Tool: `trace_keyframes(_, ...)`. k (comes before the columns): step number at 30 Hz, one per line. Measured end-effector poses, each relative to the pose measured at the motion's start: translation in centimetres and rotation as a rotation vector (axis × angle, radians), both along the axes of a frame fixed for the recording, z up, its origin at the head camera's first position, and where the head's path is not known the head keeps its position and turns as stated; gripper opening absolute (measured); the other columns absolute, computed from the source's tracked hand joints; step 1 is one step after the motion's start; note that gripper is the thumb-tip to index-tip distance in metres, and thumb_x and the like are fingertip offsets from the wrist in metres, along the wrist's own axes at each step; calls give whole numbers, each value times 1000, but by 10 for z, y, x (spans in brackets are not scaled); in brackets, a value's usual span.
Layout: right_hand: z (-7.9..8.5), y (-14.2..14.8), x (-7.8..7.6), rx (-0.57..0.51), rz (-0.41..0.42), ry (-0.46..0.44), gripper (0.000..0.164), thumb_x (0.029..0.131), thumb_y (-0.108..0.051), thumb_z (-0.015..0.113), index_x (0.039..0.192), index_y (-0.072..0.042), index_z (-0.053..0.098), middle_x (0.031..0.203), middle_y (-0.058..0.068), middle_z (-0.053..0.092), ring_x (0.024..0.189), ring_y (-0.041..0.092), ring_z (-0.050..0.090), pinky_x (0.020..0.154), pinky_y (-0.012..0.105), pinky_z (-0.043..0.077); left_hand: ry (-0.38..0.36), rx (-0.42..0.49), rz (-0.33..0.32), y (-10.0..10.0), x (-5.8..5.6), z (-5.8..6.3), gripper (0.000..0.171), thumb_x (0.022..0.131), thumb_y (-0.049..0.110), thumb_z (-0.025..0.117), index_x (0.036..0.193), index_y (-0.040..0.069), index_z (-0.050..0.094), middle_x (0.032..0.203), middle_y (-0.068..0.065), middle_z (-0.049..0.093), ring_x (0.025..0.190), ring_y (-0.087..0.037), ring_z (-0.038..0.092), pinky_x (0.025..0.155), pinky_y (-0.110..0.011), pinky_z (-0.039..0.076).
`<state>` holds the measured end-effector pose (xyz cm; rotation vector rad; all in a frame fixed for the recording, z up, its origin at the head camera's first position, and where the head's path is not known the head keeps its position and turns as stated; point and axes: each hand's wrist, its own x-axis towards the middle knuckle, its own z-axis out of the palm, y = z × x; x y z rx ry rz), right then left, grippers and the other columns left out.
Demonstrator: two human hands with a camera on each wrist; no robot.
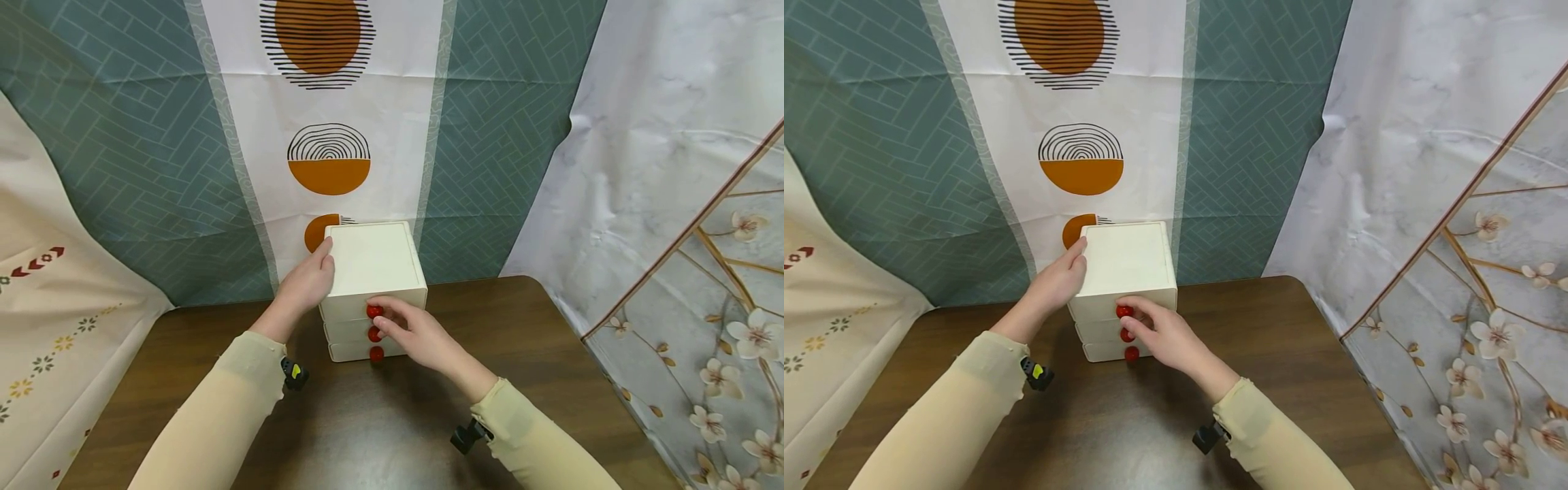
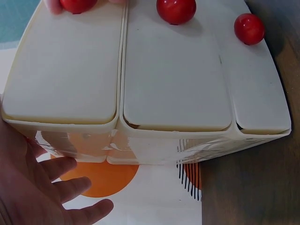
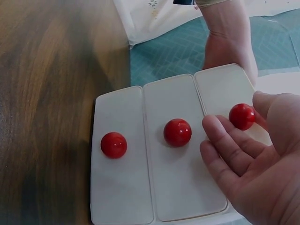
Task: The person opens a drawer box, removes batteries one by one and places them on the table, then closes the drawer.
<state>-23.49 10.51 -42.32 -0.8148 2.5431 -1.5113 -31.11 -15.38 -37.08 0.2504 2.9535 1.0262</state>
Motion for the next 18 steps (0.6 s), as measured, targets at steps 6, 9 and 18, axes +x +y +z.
trace_keyframes(6,0,0,1,-6,-6,-1,43,114,-34,65,155,-23,64,121,4,77,105,30,77,96,44,59,3,4,0,0,0,0,64,119,37,20,179,14,15,184,-8,17,166,-37,23,133,-58,18)
trace_keyframes(9,0,-1,3,-11,-20,1,42,114,-34,65,154,-24,64,119,4,77,105,30,77,95,45,59,4,4,-2,1,0,0,64,119,37,20,179,14,15,184,-8,17,166,-37,23,133,-58,18)
trace_keyframes(18,-3,-4,8,-28,-36,20,39,114,-33,65,152,-27,66,121,0,77,100,24,78,91,43,58,5,1,0,0,1,0,64,119,37,20,179,14,15,184,-8,17,166,-37,24,133,-58,19)
